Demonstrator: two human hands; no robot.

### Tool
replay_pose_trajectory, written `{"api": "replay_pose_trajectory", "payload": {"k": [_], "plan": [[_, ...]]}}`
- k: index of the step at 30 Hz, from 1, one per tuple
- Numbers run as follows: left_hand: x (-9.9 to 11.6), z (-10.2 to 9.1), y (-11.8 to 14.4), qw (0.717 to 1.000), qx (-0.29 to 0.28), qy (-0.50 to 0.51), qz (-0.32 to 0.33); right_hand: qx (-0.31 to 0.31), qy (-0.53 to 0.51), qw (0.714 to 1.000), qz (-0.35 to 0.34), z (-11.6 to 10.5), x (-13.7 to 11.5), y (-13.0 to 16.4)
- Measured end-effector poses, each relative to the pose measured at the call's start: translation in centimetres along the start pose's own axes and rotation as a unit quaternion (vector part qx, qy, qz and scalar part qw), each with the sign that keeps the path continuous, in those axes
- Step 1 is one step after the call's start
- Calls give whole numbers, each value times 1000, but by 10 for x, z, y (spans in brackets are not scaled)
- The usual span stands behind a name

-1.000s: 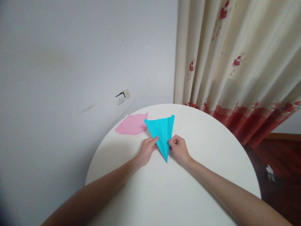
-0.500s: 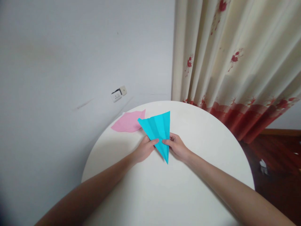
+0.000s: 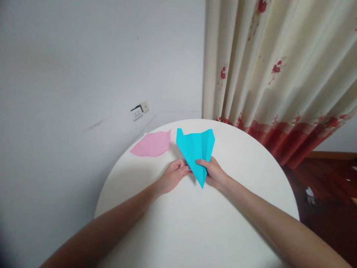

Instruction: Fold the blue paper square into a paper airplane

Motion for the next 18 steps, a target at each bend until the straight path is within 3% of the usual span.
{"api": "replay_pose_trajectory", "payload": {"k": [9,18], "plan": [[4,-3,-2,996,82,-6,-23,12,-19,1000,9,-1,3,-1],[7,-9,-3,996,77,25,-46,31,-18,999,3,-5,-2,-4]]}}
Point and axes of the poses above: each hand's wrist, its own y-axis away from the middle knuckle, its own z-axis out of the palm, x = y × z, the point moved 5 cm from there along -y, towards the middle knuckle, and after that the axes turned 7 degrees about x, right-handed, at the moved point
